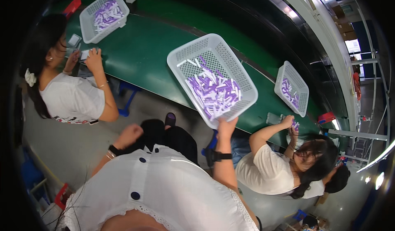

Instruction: Picking small purple plastic components from a bin and placing them into clear plastic trays.

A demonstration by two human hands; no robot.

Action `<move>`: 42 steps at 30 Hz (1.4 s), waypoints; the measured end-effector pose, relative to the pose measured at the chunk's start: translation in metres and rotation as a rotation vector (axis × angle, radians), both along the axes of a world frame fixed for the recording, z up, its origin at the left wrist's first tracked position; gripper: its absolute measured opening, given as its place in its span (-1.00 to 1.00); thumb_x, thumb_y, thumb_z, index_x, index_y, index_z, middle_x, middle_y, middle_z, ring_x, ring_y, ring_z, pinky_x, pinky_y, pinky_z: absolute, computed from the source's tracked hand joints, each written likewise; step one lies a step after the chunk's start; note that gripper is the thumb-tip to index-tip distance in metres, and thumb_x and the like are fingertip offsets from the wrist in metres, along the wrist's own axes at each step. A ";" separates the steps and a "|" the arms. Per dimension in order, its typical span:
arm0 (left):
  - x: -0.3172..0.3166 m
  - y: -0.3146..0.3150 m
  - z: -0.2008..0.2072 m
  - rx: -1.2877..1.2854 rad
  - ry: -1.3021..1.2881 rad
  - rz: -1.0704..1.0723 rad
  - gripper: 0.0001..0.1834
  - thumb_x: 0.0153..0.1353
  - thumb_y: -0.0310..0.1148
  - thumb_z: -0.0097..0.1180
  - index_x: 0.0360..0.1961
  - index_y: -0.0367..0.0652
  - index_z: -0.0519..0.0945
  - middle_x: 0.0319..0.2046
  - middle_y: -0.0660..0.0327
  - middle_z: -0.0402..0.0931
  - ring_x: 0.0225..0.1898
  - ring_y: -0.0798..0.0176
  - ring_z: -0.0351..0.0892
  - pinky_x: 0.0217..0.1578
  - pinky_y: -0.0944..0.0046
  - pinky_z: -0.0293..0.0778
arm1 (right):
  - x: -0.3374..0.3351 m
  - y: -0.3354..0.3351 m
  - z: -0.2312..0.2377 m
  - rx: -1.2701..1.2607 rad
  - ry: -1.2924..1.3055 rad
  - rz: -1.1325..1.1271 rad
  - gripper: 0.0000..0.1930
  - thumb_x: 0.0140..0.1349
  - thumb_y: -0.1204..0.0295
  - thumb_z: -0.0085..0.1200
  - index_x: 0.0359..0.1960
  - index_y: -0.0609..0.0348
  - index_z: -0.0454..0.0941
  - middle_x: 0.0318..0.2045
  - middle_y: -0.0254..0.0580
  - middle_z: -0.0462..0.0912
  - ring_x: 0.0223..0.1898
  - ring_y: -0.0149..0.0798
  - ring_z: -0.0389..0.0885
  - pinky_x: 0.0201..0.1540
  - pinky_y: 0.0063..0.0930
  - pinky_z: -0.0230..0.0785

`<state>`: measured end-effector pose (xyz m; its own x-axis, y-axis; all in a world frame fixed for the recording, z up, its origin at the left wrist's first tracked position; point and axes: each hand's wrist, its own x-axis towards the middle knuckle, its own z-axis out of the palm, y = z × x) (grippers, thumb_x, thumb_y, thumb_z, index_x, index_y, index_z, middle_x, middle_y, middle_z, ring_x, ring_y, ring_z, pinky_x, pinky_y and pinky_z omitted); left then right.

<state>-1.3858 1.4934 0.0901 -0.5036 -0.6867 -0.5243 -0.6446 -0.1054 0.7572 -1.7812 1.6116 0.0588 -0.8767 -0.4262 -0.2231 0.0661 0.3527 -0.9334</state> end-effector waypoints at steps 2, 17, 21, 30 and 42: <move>0.052 0.034 -0.041 0.185 -0.037 -0.209 -0.71 0.16 -0.22 0.12 -0.41 -0.28 0.61 -0.41 0.06 0.61 -0.35 0.09 0.60 -0.28 0.18 0.49 | 0.019 -0.003 0.025 -0.066 0.043 0.091 -0.32 -0.13 0.75 -0.03 0.16 0.28 0.16 -0.04 -0.01 0.46 -0.06 -0.13 0.52 -0.02 -0.29 0.42; 0.241 0.259 -0.023 0.252 0.096 -0.293 -0.68 0.16 -0.19 0.20 -0.16 -0.18 0.62 -0.24 0.16 0.61 -0.19 0.22 0.55 -0.13 0.25 0.43 | 0.203 0.158 0.020 0.027 -0.442 0.678 -0.31 -0.11 0.77 0.00 0.19 0.22 0.30 -0.06 -0.14 0.53 -0.07 -0.22 0.53 0.06 -0.35 0.36; 0.257 0.273 -0.018 0.222 0.125 -0.390 -0.67 0.14 -0.19 0.22 -0.16 -0.18 0.62 -0.25 0.16 0.62 -0.20 0.22 0.56 -0.14 0.24 0.43 | 0.256 0.183 0.011 -0.011 -0.461 0.698 -0.32 -0.14 0.76 0.01 0.17 0.22 0.32 -0.04 -0.16 0.53 0.00 -0.21 0.50 0.15 -0.37 0.27; 0.307 0.324 -0.028 0.198 0.225 0.081 -0.65 0.09 -0.20 0.26 -0.15 -0.18 0.63 -0.27 0.15 0.63 -0.22 0.22 0.57 -0.16 0.24 0.45 | 0.306 0.136 0.003 0.133 -0.446 0.900 -0.25 -0.14 0.74 0.03 0.24 0.20 0.25 0.03 -0.12 0.50 0.05 -0.18 0.47 0.11 -0.37 0.29; 0.281 0.291 0.010 -0.035 0.006 0.981 -0.74 -0.12 -0.51 0.19 -0.31 -0.24 0.64 -0.47 0.10 0.64 -0.40 0.25 0.65 -0.35 0.30 0.54 | 0.374 -0.017 -0.044 0.242 -0.446 1.458 -0.24 -0.15 0.77 -0.03 0.24 0.25 0.19 0.06 -0.06 0.47 0.08 -0.12 0.47 0.12 -0.31 0.31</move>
